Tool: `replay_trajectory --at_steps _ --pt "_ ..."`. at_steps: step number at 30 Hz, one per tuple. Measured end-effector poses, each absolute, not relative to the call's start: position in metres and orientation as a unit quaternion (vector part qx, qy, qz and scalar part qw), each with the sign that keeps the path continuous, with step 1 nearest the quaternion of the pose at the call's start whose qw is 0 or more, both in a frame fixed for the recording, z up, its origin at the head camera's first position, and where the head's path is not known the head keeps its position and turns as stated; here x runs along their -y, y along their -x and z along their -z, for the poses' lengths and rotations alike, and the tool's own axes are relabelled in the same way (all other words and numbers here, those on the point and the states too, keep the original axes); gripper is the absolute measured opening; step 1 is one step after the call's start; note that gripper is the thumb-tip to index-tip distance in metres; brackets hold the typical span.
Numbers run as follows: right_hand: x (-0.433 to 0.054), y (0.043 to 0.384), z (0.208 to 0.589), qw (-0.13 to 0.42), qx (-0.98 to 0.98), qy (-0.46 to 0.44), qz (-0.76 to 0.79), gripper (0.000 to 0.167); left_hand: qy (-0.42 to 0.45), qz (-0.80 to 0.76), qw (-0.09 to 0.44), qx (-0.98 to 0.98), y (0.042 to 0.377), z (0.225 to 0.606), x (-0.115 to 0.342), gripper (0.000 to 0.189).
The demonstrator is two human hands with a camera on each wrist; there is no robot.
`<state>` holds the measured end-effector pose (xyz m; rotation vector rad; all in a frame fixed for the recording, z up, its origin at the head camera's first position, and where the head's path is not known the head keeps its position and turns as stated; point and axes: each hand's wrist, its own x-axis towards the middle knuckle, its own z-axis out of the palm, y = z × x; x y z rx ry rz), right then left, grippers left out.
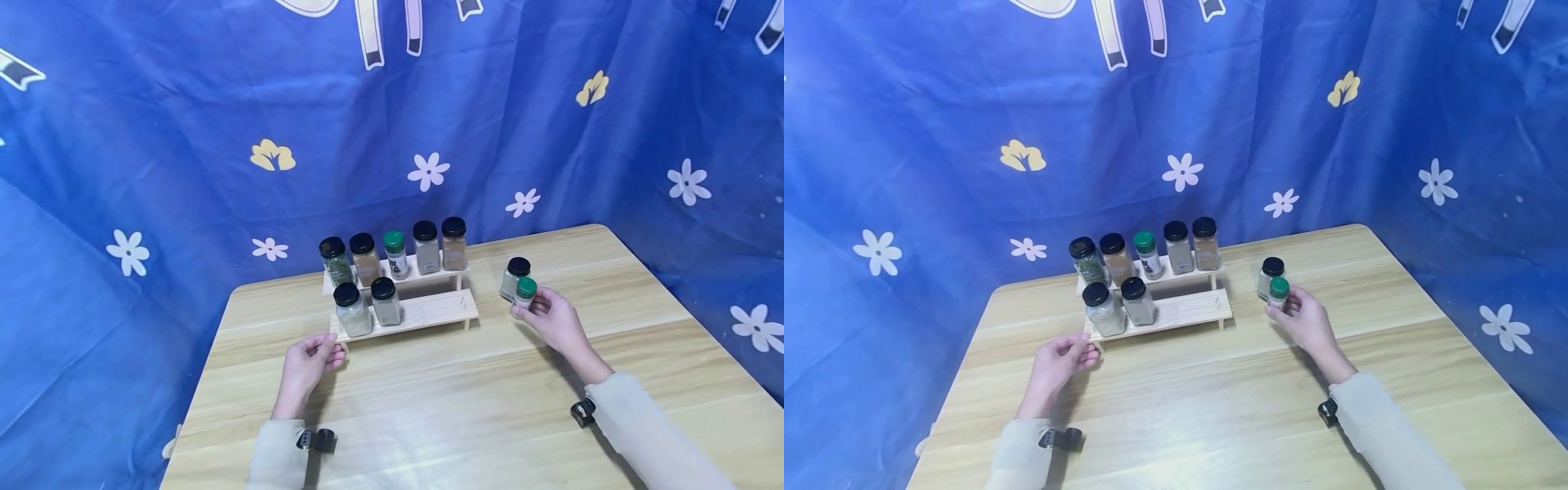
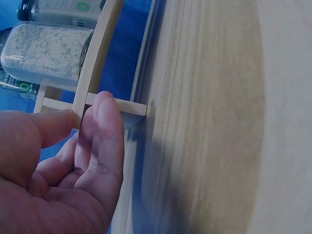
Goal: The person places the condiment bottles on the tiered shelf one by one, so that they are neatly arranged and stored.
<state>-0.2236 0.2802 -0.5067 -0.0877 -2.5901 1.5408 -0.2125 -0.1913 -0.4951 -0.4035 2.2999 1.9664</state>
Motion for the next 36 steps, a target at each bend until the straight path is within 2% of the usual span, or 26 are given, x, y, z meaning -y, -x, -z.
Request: replay_trajectory --at_steps 6,11,22,30,36 --pt "-0.277 0.225 0.51 0.088 0.866 0.029 -0.492 0.047 0.133 -0.643 0.044 -0.753 0.213 0.496 0.192 0.033" --pt "-0.274 0.219 0.505 0.085 0.868 0.028 -0.489 0.046 0.134 -0.644 0.044 -0.752 0.212 0.498 0.192 0.034" --pt "-0.252 0.219 0.459 0.126 0.848 -0.05 -0.513 0.036 0.135 -0.646 0.048 -0.75 0.213 0.497 0.195 0.037" --pt "-0.211 0.227 0.427 0.107 0.838 -0.107 -0.524 0.03 0.132 -0.643 0.041 -0.753 0.211 0.496 0.194 0.033" --pt "-0.174 0.236 0.418 0.069 0.827 -0.133 -0.543 0.035 0.132 -0.647 0.042 -0.75 0.212 0.495 0.192 0.034"
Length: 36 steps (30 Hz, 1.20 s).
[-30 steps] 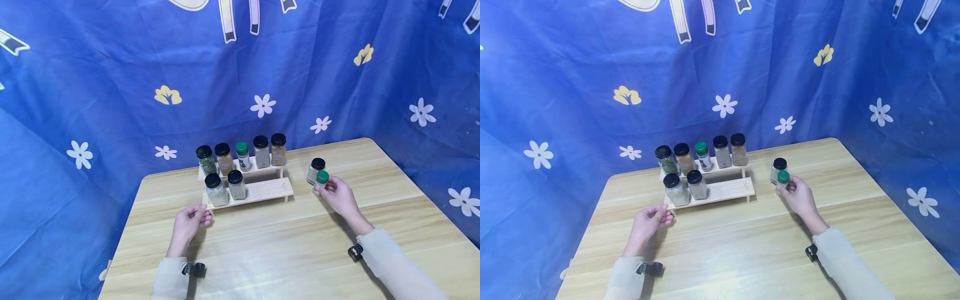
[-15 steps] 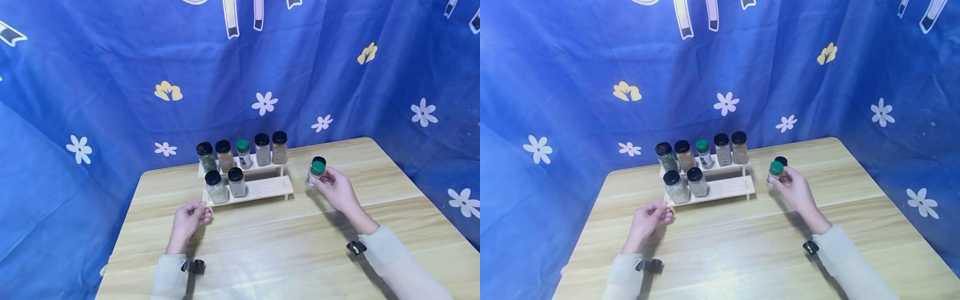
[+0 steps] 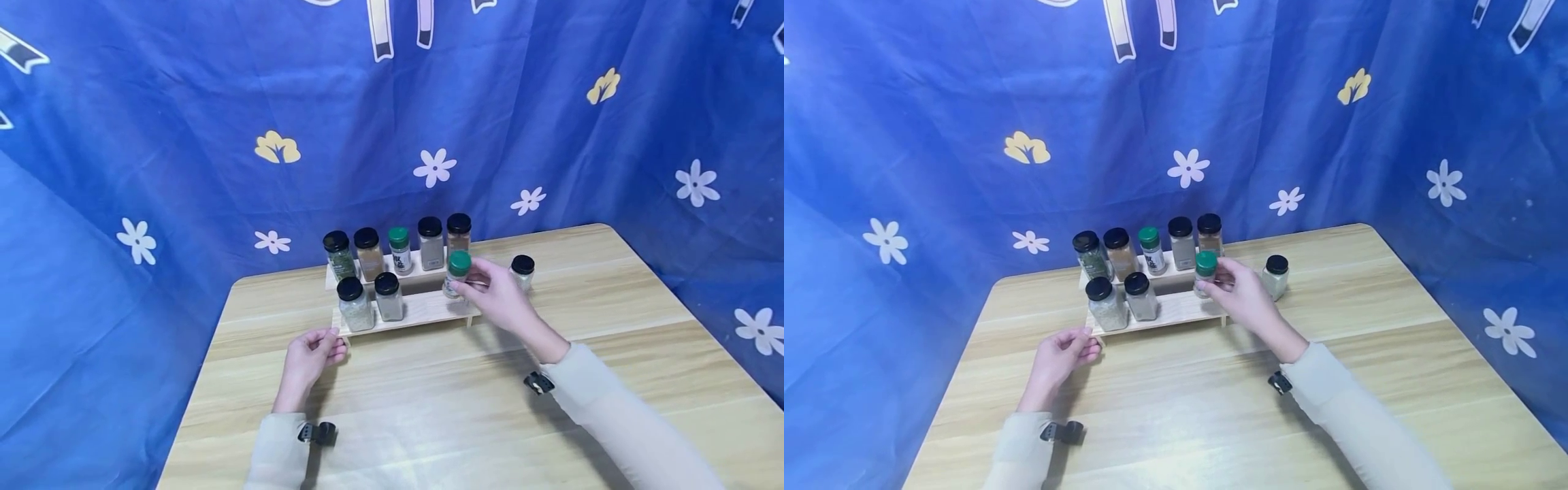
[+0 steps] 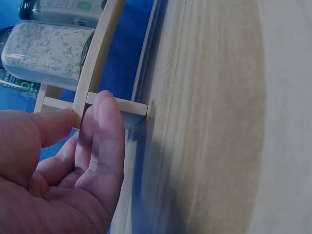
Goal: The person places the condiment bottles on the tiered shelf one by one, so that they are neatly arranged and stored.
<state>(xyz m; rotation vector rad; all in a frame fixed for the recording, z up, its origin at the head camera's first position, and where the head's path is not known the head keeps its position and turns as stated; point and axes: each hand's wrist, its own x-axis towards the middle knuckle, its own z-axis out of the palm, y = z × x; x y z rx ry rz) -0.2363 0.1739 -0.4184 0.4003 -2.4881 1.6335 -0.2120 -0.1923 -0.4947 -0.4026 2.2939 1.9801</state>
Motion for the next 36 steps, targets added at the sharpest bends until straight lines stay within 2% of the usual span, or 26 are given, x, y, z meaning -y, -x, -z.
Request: replay_trajectory --at_steps 7,17,36 --pt "-0.136 0.249 0.426 0.014 0.814 -0.151 -0.561 0.038 0.128 -0.654 0.038 -0.745 0.211 0.495 0.192 0.033" --pt "-0.115 0.256 0.442 0.014 0.832 -0.154 -0.533 0.038 0.128 -0.651 0.04 -0.747 0.212 0.496 0.193 0.033" --pt "-0.116 0.259 0.465 -0.021 0.829 -0.118 -0.546 0.042 0.134 -0.65 0.043 -0.747 0.212 0.494 0.194 0.035"
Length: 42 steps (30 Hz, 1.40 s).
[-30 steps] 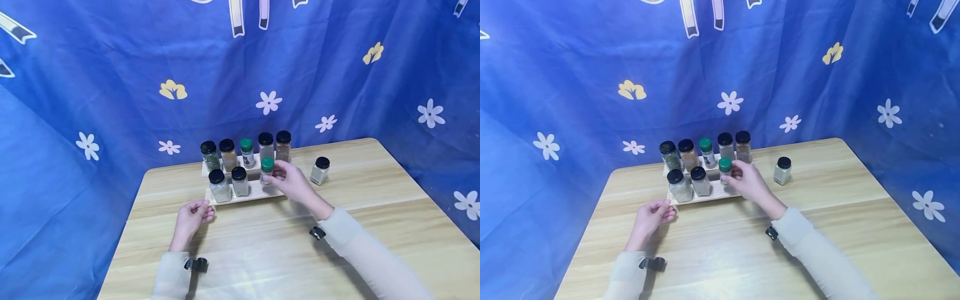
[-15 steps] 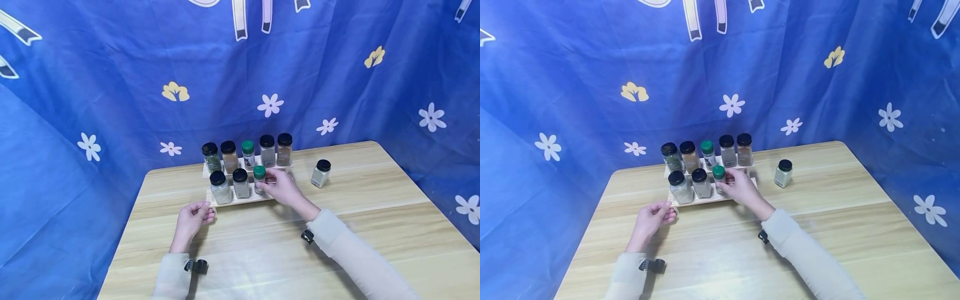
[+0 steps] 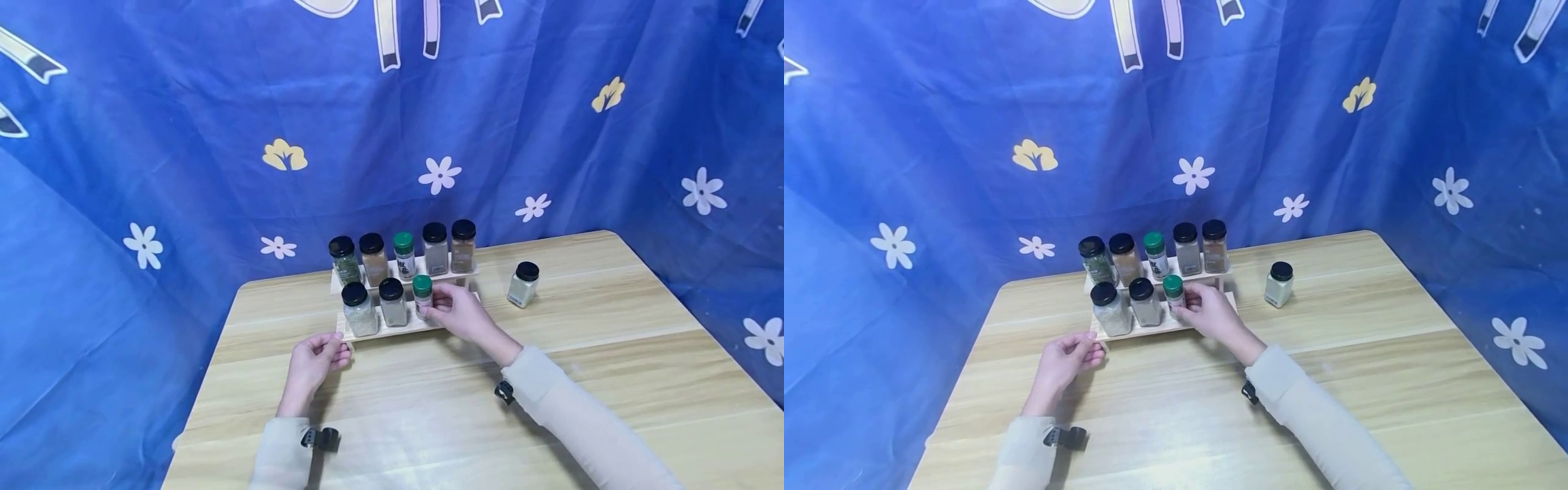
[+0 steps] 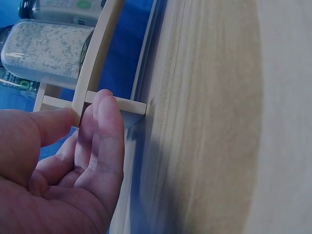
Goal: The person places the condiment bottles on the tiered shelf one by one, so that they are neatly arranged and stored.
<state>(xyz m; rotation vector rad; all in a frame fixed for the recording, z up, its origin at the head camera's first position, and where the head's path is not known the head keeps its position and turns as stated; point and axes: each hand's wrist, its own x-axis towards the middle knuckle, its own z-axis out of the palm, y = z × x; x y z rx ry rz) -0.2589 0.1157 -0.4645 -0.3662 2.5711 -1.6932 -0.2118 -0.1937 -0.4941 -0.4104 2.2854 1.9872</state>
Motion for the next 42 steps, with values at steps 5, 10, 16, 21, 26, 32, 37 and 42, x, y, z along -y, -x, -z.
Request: replay_trajectory --at_steps 5,10,16,21,26,32,37,42 --pt "-0.122 0.257 0.467 0.032 -0.819 0.126 0.558 0.044 0.136 -0.65 0.043 -0.747 0.21 0.495 0.193 0.036" --pt "-0.133 0.253 0.459 0.024 -0.815 0.142 0.561 0.046 0.132 -0.648 0.044 -0.749 0.209 0.494 0.193 0.037" --pt "-0.156 0.249 0.439 -0.004 -0.826 0.139 0.546 0.048 0.128 -0.65 0.041 -0.748 0.21 0.495 0.193 0.037" --pt "-0.18 0.249 0.419 -0.031 -0.828 0.13 0.545 0.052 0.129 -0.646 0.04 -0.751 0.212 0.496 0.194 0.037" --pt "-0.206 0.25 0.403 -0.066 -0.819 0.118 0.558 0.05 0.131 -0.646 0.039 -0.751 0.211 0.497 0.194 0.037" --pt "-0.236 0.255 0.398 -0.108 -0.804 0.098 0.577 0.051 0.129 -0.647 0.035 -0.751 0.212 0.496 0.193 0.036" --pt "-0.261 0.26 0.414 -0.137 -0.807 0.052 0.572 0.053 0.127 -0.646 0.034 -0.752 0.211 0.496 0.193 0.037" --pt "-0.279 0.263 0.44 -0.141 -0.82 0.018 0.554 0.062 0.127 -0.644 0.034 -0.754 0.21 0.496 0.193 0.037"
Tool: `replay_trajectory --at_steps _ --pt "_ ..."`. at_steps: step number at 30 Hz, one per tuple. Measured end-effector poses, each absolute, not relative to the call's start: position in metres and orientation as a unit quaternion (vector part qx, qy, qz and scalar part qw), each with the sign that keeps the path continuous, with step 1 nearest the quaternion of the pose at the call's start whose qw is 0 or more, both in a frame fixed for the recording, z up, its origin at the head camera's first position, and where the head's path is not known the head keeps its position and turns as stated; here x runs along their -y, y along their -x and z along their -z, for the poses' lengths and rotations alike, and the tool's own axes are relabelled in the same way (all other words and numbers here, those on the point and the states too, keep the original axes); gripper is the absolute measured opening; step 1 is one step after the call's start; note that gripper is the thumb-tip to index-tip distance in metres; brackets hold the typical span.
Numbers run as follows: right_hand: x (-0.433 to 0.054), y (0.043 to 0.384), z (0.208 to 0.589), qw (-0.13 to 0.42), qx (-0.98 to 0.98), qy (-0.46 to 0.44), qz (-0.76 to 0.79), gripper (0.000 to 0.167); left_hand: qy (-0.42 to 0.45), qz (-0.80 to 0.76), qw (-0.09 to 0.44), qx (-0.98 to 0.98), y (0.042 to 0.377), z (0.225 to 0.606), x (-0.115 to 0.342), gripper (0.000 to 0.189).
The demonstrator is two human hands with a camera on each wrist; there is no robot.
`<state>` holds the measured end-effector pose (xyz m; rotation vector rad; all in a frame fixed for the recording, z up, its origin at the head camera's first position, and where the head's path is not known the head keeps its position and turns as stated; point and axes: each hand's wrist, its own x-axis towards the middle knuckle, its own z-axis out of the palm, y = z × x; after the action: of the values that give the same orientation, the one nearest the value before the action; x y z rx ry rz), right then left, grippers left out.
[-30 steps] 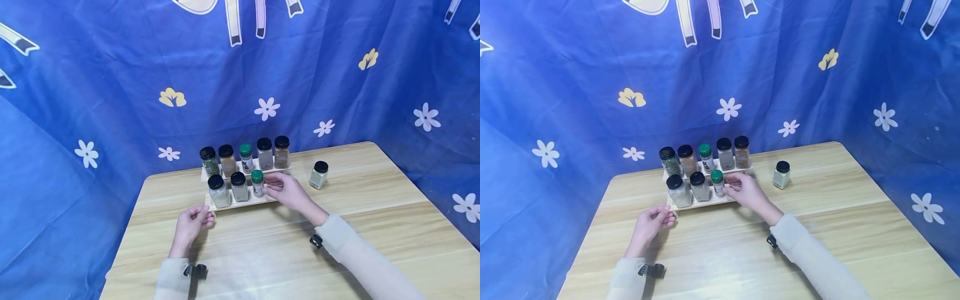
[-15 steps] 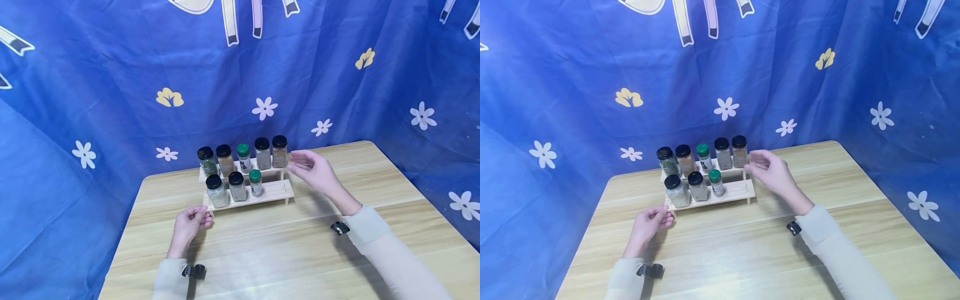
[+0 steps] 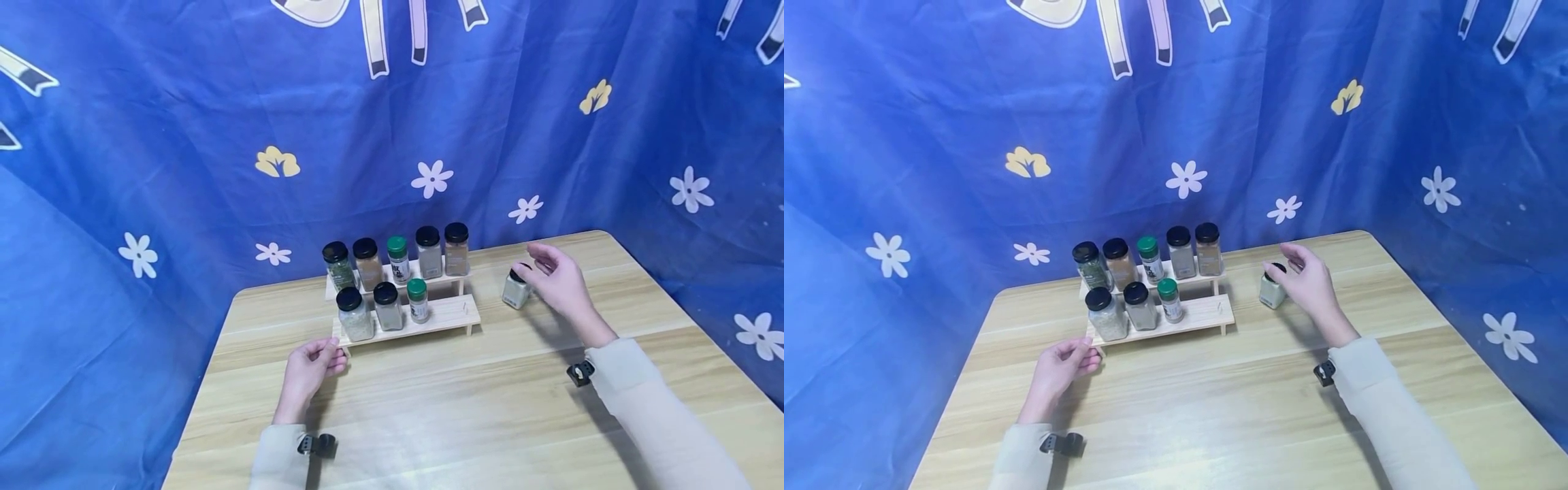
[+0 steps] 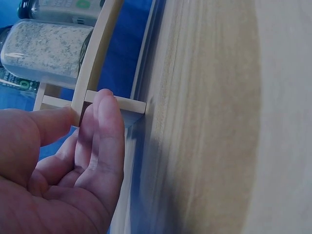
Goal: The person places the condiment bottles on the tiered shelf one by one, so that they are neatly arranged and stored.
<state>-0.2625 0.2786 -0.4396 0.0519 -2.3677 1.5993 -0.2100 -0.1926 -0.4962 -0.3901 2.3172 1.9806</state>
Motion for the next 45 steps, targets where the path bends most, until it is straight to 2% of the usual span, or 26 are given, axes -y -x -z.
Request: replay_trajectory --at_steps 6,20,26,34,45 --pt "-0.283 0.265 0.471 0.099 0.841 -0.012 -0.532 0.076 0.129 -0.647 0.037 -0.75 0.21 0.498 0.193 0.037" --pt "-0.28 0.267 0.504 0.06 0.836 0.0 -0.546 0.069 0.13 -0.648 0.039 -0.75 0.209 0.496 0.193 0.039" --pt "-0.281 0.268 0.51 0.065 0.842 0.011 -0.535 0.059 0.133 -0.647 0.042 -0.749 0.208 0.495 0.192 0.038" --pt "-0.281 0.265 0.501 0.063 0.841 -0.004 -0.537 0.058 0.137 -0.65 0.045 -0.746 0.208 0.497 0.193 0.037" --pt "-0.266 0.255 0.449 0.1 0.82 -0.066 -0.56 0.057 0.135 -0.653 0.048 -0.744 0.21 0.496 0.195 0.036"
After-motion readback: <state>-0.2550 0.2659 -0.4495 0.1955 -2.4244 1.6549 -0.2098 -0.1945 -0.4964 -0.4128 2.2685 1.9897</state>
